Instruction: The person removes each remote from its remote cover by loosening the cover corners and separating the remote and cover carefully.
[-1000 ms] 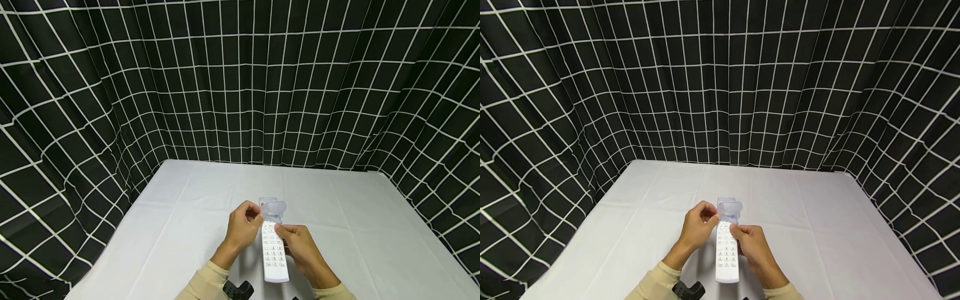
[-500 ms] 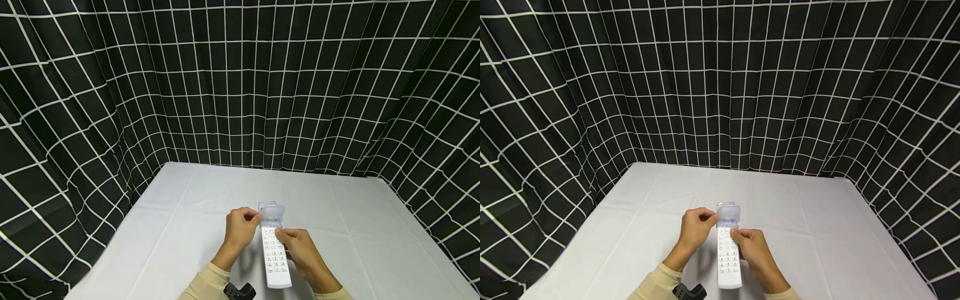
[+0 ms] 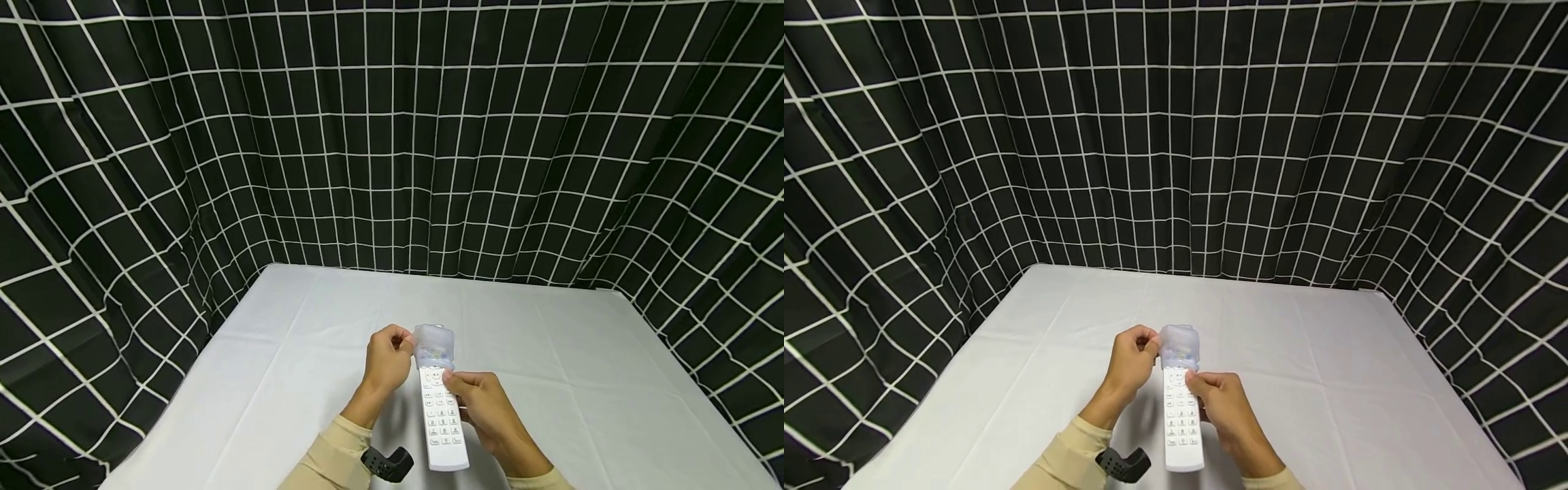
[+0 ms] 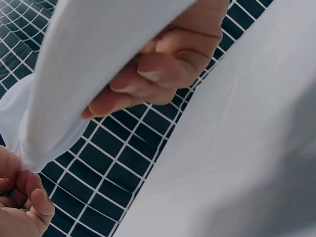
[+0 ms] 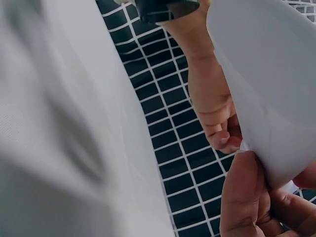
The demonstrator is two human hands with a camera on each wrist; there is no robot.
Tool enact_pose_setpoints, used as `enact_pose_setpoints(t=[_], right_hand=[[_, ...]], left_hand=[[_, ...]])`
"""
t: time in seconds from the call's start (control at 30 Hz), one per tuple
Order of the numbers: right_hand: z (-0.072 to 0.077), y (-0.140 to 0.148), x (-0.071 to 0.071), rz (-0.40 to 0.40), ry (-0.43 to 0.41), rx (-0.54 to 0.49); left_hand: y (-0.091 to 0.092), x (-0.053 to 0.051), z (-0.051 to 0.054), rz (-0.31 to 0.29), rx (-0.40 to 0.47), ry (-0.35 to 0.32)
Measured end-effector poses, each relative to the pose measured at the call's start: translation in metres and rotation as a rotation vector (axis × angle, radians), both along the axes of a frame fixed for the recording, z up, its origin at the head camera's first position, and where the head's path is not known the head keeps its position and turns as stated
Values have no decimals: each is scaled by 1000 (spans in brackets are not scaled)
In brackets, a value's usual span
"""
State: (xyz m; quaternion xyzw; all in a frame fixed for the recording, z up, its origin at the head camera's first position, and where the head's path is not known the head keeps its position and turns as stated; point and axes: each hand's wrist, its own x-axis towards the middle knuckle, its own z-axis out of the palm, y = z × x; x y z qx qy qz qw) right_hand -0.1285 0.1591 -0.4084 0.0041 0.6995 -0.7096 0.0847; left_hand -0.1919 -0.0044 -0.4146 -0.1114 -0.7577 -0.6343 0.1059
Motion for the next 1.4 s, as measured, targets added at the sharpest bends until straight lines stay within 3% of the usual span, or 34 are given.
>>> enact_pose_setpoints(t=[0.43, 0.67, 1.4], right_hand=[[-2, 8, 4, 80, -16, -20], [-2, 11, 7, 124, -20, -36], [-5, 18, 16, 211, -56, -77]], left_hand=[[-2, -13, -5, 1, 33, -46], [-3, -20, -8, 59, 41, -52], [-2, -30, -10, 116, 32, -75]])
